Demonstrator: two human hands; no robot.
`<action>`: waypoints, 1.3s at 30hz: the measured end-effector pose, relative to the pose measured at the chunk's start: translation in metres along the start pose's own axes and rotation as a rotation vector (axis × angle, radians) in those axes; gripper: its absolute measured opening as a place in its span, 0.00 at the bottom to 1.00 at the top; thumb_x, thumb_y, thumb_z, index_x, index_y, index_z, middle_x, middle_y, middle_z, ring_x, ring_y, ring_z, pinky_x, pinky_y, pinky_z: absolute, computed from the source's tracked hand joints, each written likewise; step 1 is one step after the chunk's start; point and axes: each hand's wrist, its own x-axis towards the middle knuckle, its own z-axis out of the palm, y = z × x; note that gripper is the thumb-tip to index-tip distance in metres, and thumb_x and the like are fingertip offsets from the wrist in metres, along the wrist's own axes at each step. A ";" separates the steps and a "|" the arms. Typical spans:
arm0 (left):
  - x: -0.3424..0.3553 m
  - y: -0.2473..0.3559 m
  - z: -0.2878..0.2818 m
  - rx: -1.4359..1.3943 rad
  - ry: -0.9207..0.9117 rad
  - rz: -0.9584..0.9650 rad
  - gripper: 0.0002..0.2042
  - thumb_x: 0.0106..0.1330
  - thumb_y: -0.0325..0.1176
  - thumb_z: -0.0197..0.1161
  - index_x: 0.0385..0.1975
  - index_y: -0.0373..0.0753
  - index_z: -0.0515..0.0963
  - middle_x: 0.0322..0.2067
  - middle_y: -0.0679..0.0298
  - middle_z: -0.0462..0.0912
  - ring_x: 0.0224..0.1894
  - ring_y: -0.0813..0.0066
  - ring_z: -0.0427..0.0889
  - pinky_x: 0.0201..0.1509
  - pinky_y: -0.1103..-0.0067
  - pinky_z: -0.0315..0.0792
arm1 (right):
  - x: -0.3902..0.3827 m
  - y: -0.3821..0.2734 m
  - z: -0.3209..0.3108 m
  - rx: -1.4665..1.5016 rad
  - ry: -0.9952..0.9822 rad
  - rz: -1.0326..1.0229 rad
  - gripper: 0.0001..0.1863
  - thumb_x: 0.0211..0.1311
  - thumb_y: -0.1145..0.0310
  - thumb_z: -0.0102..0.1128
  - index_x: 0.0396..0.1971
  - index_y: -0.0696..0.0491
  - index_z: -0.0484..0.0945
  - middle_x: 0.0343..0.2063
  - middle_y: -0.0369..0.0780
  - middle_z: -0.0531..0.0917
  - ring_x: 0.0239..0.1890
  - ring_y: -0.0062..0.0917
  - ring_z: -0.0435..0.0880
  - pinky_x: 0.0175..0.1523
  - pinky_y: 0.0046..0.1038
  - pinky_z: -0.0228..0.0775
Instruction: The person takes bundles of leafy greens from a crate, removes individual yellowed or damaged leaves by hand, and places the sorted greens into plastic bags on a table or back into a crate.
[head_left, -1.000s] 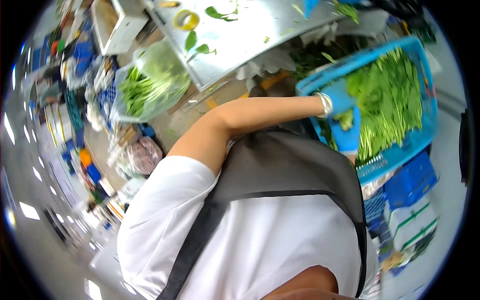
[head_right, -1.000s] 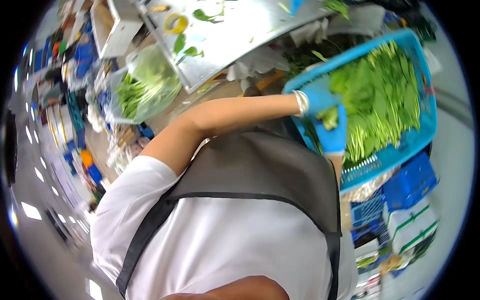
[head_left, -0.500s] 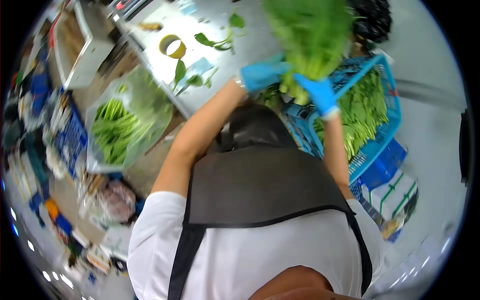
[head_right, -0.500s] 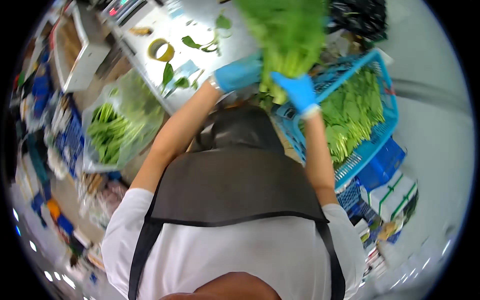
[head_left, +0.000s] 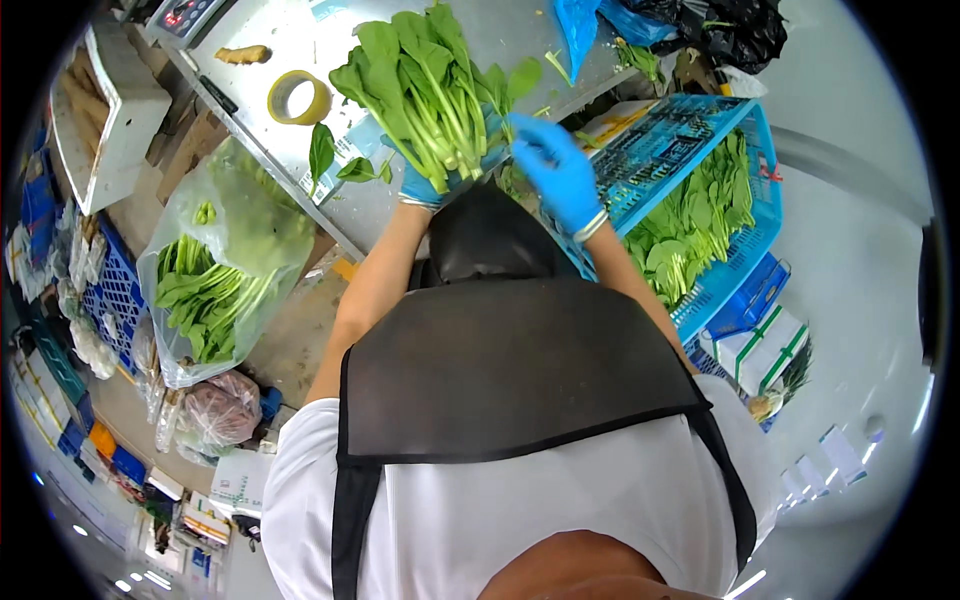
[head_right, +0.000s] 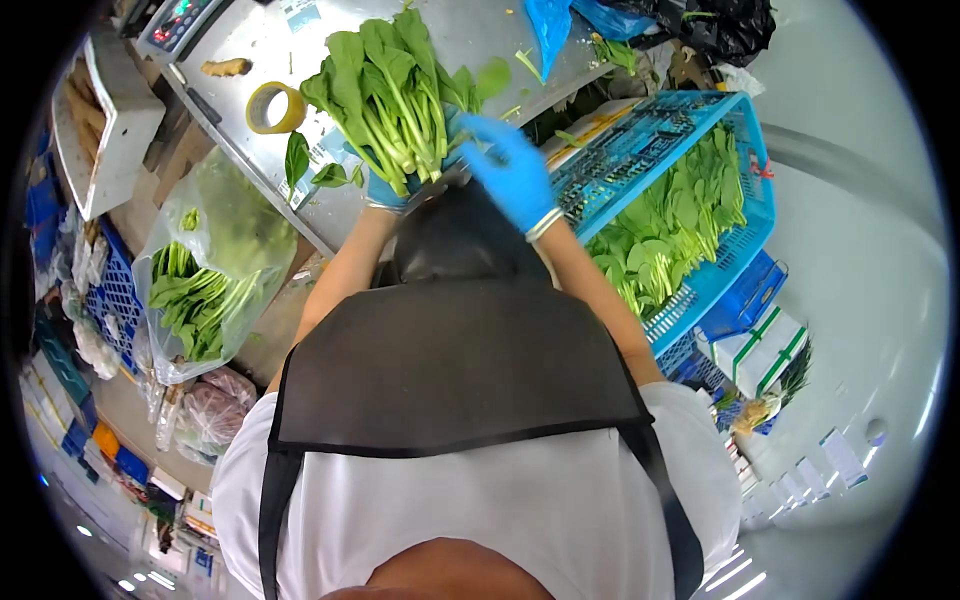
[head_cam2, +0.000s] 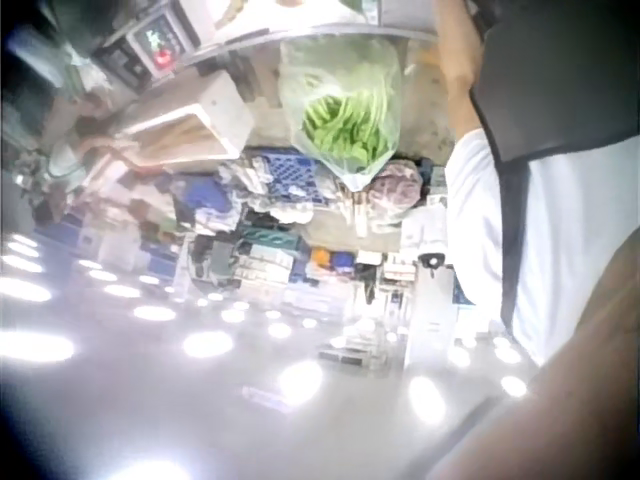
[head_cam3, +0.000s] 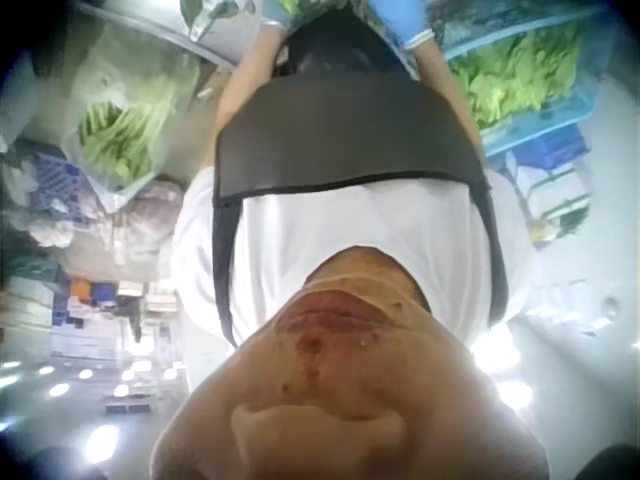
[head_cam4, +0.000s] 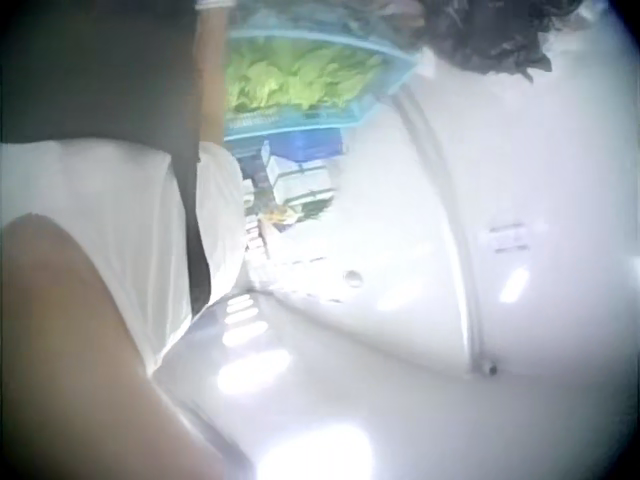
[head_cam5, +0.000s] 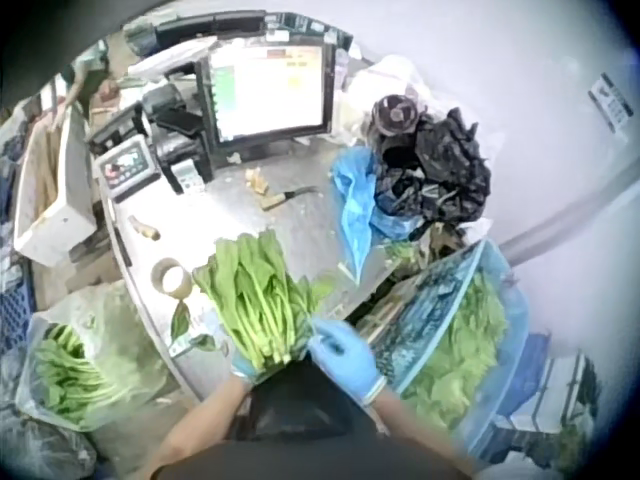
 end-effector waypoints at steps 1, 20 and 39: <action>-0.001 -0.006 0.002 -0.308 0.097 -0.025 0.31 0.73 0.55 0.36 0.68 0.39 0.54 0.66 0.54 0.60 0.66 0.54 0.62 0.69 0.56 0.57 | 0.013 0.023 -0.010 0.105 0.061 0.124 0.19 0.64 0.67 0.60 0.54 0.53 0.76 0.44 0.37 0.80 0.42 0.20 0.80 0.48 0.24 0.72; -0.040 -0.036 0.005 0.764 0.400 -0.175 0.27 0.59 0.46 0.63 0.57 0.43 0.71 0.55 0.58 0.75 0.58 0.57 0.72 0.64 0.64 0.62 | 0.105 0.132 -0.025 0.218 -0.092 0.495 0.13 0.58 0.61 0.58 0.34 0.55 0.81 0.25 0.38 0.80 0.27 0.30 0.78 0.39 0.32 0.72; -0.002 -0.010 0.002 -1.205 0.622 -0.497 0.19 0.62 0.27 0.59 0.53 0.33 0.72 0.47 0.55 0.79 0.50 0.61 0.79 0.57 0.69 0.73 | 0.088 0.088 0.031 0.371 -0.132 0.410 0.25 0.62 0.68 0.54 0.58 0.61 0.66 0.46 0.41 0.78 0.47 0.31 0.78 0.54 0.29 0.70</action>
